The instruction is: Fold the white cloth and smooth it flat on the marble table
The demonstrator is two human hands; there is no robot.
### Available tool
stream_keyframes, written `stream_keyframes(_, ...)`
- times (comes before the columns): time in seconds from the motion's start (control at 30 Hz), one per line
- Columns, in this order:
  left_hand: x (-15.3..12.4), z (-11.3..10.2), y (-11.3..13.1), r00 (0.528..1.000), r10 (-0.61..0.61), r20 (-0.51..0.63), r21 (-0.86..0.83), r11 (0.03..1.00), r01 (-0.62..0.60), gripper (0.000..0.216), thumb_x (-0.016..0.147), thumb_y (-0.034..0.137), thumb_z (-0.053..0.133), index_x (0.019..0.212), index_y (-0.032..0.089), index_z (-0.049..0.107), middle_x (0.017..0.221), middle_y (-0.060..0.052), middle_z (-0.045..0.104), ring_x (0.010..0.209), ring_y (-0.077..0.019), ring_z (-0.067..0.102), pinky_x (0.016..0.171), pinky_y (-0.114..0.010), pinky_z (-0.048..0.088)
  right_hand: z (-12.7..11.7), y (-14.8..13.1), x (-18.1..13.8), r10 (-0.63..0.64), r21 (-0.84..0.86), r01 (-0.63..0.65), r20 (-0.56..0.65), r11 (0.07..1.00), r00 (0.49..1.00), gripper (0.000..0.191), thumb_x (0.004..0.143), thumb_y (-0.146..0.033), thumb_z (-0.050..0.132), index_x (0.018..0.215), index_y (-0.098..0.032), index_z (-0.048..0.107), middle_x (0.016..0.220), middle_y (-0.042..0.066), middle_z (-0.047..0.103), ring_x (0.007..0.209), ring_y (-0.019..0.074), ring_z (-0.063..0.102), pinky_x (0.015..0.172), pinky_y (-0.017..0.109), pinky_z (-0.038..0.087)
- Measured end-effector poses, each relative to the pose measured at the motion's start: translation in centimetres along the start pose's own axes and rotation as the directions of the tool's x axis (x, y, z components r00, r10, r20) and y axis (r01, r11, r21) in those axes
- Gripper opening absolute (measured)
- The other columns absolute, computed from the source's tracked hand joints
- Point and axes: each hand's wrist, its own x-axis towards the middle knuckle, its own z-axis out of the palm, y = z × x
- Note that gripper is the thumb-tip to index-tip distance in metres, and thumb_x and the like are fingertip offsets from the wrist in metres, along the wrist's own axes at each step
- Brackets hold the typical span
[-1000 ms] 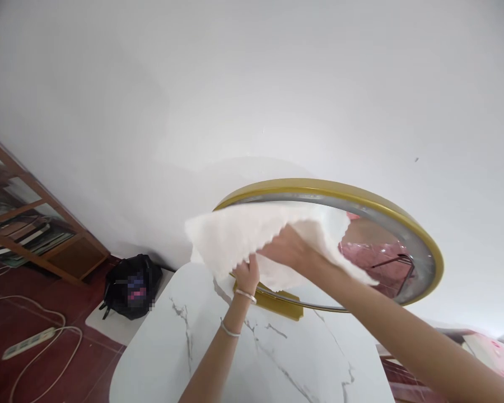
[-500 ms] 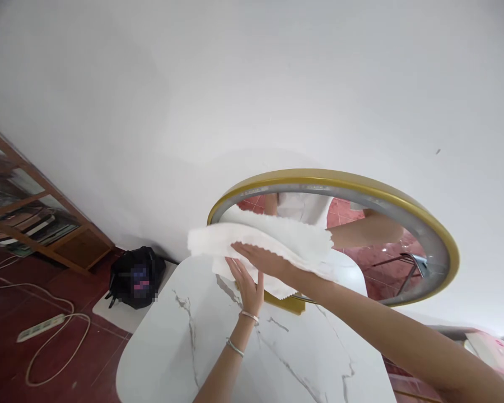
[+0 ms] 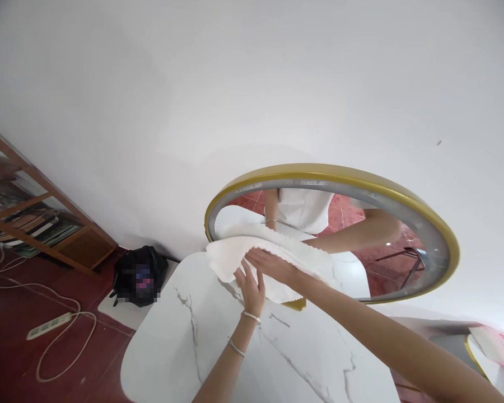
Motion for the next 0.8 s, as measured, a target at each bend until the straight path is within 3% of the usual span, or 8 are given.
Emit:
stream_keyframes(0.1, 2.4, -0.5, 1.5, 0.994, 0.105, -0.026, -0.017, 0.994, -0.106, 0.054, 0.095, 0.041, 0.028, 0.127, 0.003, 0.049, 0.121, -0.03, 0.054, 0.125, -0.0424, 0.044, 0.104, -0.067, 0.027, -2.7, 0.4, 1.7, -0.124, -0.08, 0.125, 0.015, 0.989, 0.992, 0.042, 0.094, -0.006, 0.029, 0.106, -0.026, 0.064, 0.098, 0.001, 0.069, 0.102, 0.0151, 0.059, 0.088, 0.029, 0.047)
stream_keyframes(0.2, 3.6, -1.0, 2.8, 0.978, 0.203, -0.049, -0.06, 0.977, -0.206, 0.05, 0.095, 0.04, 0.029, 0.118, 0.005, 0.056, 0.116, -0.028, 0.057, 0.124, -0.042, 0.046, 0.104, -0.067, 0.029, -5.0, 0.7, 2.7, -0.152, -0.174, 0.146, -0.021, 0.974, 0.988, 0.04, 0.094, -0.004, 0.031, 0.089, -0.025, 0.066, 0.088, 0.0, 0.068, 0.095, 0.0145, 0.061, 0.077, 0.028, 0.048)
stream_keyframes(0.33, 5.2, -2.4, 5.5, 0.923, 0.336, -0.186, -0.047, 0.935, -0.35, 0.039, 0.096, 0.037, 0.034, 0.106, 0.009, 0.059, 0.134, -0.027, 0.047, 0.141, -0.0395, 0.022, 0.111, -0.068, 0.016, -8.7, 1.5, 3.8, -0.173, -0.353, 0.099, -0.184, 0.931, 0.967, 0.035, 0.094, -0.007, 0.038, 0.073, -0.023, 0.061, 0.069, 0.0, 0.063, 0.082, 0.015, 0.062, 0.076, 0.03, 0.048)
stream_keyframes(0.43, 8.1, -4.9, 8.8, 0.847, 0.455, -0.275, -0.013, 0.879, -0.477, 0.036, 0.096, 0.033, 0.034, 0.114, 0.01, 0.056, 0.15, -0.022, 0.03, 0.146, -0.0324, 0.006, 0.116, -0.063, 0.008, -13.2, 2.4, 5.6, -0.125, -0.367, 0.023, -0.254, 0.93, 0.959, 0.032, 0.097, -0.011, 0.034, 0.086, -0.021, 0.063, 0.082, 0.002, 0.067, 0.099, 0.0164, 0.062, 0.09, 0.036, 0.047)
stream_keyframes(0.57, 12.5, -8.3, 12.2, 0.794, 0.502, -0.343, 0.017, 0.848, -0.529, 0.048, 0.096, 0.037, 0.036, 0.135, 0.009, 0.041, 0.157, -0.019, 0.016, 0.146, -0.033, -0.002, 0.113, -0.066, 0.003, -17.6, 3.2, 8.7, 0.053, -0.291, -0.111, -0.201, 0.95, 0.978, 0.037, 0.101, -0.017, 0.026, 0.107, -0.024, 0.062, 0.108, 0.002, 0.066, 0.122, 0.018, 0.052, 0.111, 0.05, 0.03)
stream_keyframes(0.67, 13.5, -8.9, 11.9, 0.801, 0.476, -0.362, 0.034, 0.866, -0.499, 0.053, 0.095, 0.038, 0.037, 0.139, 0.009, 0.037, 0.156, -0.019, 0.019, 0.146, -0.0329, 0.0, 0.114, -0.064, 0.004, -17.2, 2.9, 9.7, -0.023, -0.355, -0.032, -0.148, 0.934, 0.989, 0.037, 0.099, -0.014, 0.028, 0.119, -0.025, 0.056, 0.124, 0.002, 0.06, 0.131, 0.0205, 0.042, 0.114, 0.053, 0.026)
stream_keyframes(0.8, 11.0, -6.8, 7.6, 0.839, 0.439, -0.321, 0.051, 0.893, -0.447, 0.05, 0.094, 0.041, 0.039, 0.131, 0.008, 0.046, 0.151, -0.024, 0.027, 0.146, -0.0321, 0.009, 0.115, -0.059, 0.015, -12.6, 2.1, 8.2, -0.088, -0.373, 0.075, -0.017, 0.925, 0.996, 0.039, 0.091, -0.004, 0.032, 0.114, -0.023, 0.057, 0.117, 0.004, 0.063, 0.123, 0.0202, 0.048, 0.102, 0.041, 0.042)
